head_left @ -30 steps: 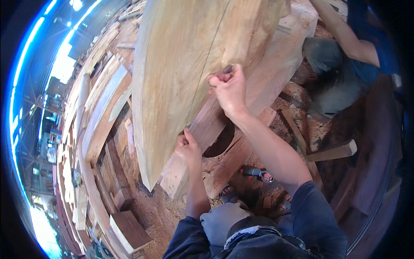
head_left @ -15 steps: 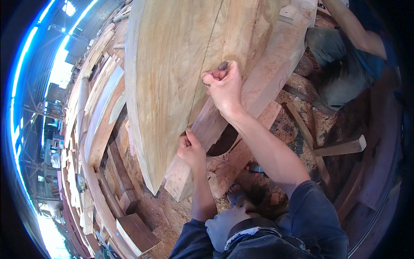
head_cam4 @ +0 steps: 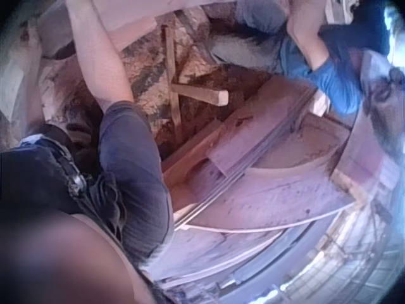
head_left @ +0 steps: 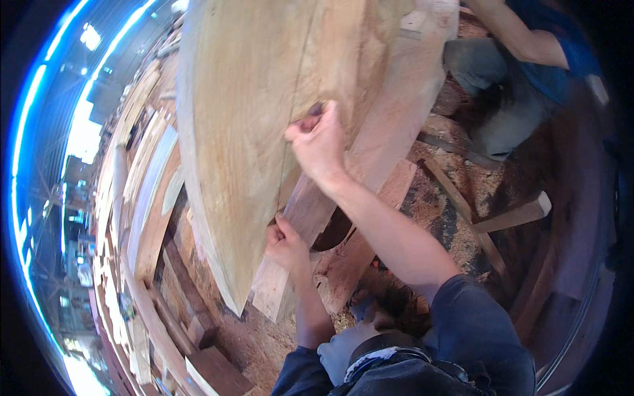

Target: The person measures and positions curved wooden planks against a large wooden structure using a tape measure and metal guides. They align the planks with a coworker's assistance and adjust the fit repeatedly.

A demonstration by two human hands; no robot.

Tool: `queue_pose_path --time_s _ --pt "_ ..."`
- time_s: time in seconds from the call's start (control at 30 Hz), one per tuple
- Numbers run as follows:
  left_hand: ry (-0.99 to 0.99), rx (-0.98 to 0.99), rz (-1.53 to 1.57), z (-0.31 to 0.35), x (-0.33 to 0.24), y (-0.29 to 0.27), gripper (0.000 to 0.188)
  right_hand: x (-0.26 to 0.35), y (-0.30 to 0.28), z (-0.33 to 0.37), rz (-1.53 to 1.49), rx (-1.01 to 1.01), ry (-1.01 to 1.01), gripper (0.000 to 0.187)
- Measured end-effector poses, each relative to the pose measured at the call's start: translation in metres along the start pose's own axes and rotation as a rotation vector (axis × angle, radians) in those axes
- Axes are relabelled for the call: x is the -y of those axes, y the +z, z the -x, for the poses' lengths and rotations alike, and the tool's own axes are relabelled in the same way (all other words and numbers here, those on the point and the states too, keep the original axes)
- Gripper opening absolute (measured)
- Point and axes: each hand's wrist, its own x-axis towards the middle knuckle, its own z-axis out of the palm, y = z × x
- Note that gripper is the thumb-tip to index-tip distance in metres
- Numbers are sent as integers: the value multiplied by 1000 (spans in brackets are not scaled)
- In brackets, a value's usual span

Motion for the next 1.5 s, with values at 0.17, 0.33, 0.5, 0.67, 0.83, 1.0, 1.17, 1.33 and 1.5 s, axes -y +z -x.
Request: queue_pose_path --time_s 0.17,0.33,0.5,0.67,0.83,1.0,1.17,1.33,1.5 --pt "46 21 -48 -1 -2 -1 43 9 -2 1 0 22 14 41" --pt "101 -3 -14 0 -3 -1 45 16 -5 3 30 55 64 41" --pt "96 -9 -34 0 -2 -1 48 17 -8 2 60 73 69 43" --pt "87 -9 -31 -1 0 -1 49 17 -13 2 29 120 84 43" --pt "109 -29 -34 0 1 2 47 16 -18 2 33 119 47 44" --pt "65 -22 -44 0 7 3 48 10 -23 4 40 130 -10 45" --pt "104 -20 -96 -2 8 1 49 15 -33 4 7 163 8 46" --pt "148 -30 -121 -2 8 3 48 25 -41 5 16 198 55 47" --pt "186 -53 -160 -3 10 4 48 33 -53 7 -50 228 33 48"
